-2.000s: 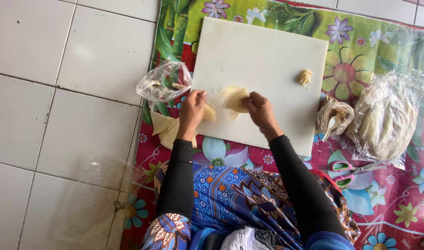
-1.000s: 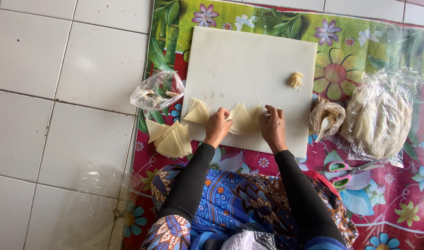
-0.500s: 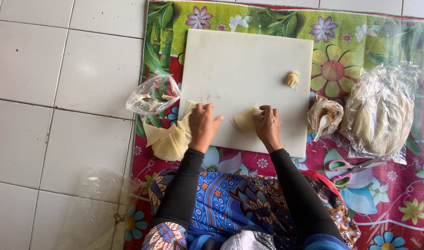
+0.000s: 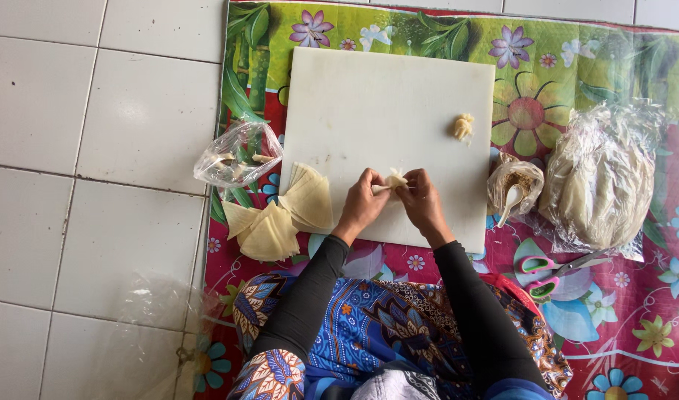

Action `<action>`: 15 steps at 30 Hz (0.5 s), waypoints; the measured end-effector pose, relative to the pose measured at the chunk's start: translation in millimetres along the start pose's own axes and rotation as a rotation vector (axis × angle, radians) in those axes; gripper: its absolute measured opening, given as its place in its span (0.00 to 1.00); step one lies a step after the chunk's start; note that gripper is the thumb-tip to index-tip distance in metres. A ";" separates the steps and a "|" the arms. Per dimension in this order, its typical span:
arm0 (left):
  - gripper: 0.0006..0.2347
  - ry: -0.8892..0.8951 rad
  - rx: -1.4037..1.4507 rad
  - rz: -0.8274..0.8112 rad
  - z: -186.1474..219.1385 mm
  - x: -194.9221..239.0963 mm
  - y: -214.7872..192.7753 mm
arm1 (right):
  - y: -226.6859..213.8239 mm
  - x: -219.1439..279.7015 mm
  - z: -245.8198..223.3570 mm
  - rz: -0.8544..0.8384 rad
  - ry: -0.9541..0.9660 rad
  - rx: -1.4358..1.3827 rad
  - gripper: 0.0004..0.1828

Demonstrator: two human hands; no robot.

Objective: The person sits on a floral mat and prepares samosas by hand. They fold thin pastry sheets into cones, fill them with a brown mixture using a small spoon, and seal the edges. The finished samosas are placed into a plastic bag.

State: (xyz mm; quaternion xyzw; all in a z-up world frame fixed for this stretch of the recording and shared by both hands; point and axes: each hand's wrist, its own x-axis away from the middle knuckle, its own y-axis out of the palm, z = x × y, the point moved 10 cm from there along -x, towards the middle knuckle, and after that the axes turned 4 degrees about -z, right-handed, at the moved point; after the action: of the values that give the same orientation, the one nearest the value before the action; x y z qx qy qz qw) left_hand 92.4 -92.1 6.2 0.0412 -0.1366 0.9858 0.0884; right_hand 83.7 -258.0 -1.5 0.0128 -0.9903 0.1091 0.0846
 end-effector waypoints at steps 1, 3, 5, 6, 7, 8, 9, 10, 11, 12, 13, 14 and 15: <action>0.11 0.060 0.061 0.029 9.0 -0.7 -5.9 | -0.2 -0.1 -4.8 -0.016 0.001 -0.067 0.15; 0.13 0.021 0.135 0.040 12.5 -0.6 -11.9 | -4.1 1.8 -14.8 -0.048 0.004 -0.202 0.21; 0.14 -0.178 0.155 0.003 -0.5 2.9 -11.5 | -7.5 1.8 -10.1 -0.054 0.112 -0.267 0.20; 0.14 -0.265 0.157 -0.017 -7.5 5.2 -10.6 | -7.7 3.0 -4.4 -0.058 0.167 -0.299 0.19; 0.13 -0.352 0.159 -0.036 -16.3 7.1 -9.3 | -7.2 3.7 -0.2 -0.056 0.189 -0.278 0.19; 0.13 -0.439 0.161 -0.055 -26.7 10.1 -7.6 | -5.6 3.7 4.6 -0.054 0.211 -0.258 0.19; 0.12 -0.365 0.042 -0.037 -23.9 7.4 -13.0 | -4.6 4.7 9.0 -0.053 0.233 -0.237 0.19; 0.11 -0.289 -0.077 -0.019 -21.0 4.5 -17.1 | -3.5 6.8 13.4 -0.052 0.268 -0.229 0.18; 0.10 -0.212 -0.194 -0.002 -17.3 2.9 -19.7 | -1.2 9.3 16.4 -0.051 0.302 -0.221 0.17; 0.11 -0.155 -0.240 0.002 -14.8 2.4 -19.1 | 0.1 11.7 18.3 -0.049 0.337 -0.213 0.17; 0.11 -0.098 -0.285 0.005 -10.7 2.2 -18.4 | -0.4 12.3 15.5 -0.055 0.329 -0.160 0.17; 0.12 -0.041 -0.331 0.009 -4.9 3.0 -18.3 | -1.2 13.0 12.9 -0.063 0.322 -0.108 0.17; 0.11 -0.018 -0.363 0.007 -0.9 4.2 -18.3 | -1.8 13.3 11.4 -0.070 0.315 -0.055 0.18</action>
State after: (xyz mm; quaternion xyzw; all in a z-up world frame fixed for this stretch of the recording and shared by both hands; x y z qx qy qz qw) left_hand 91.6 -73.8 10.5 0.0329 -0.3131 0.9449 0.0896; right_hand 68.8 -262.4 -9.8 0.0278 -0.9664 0.0795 0.2427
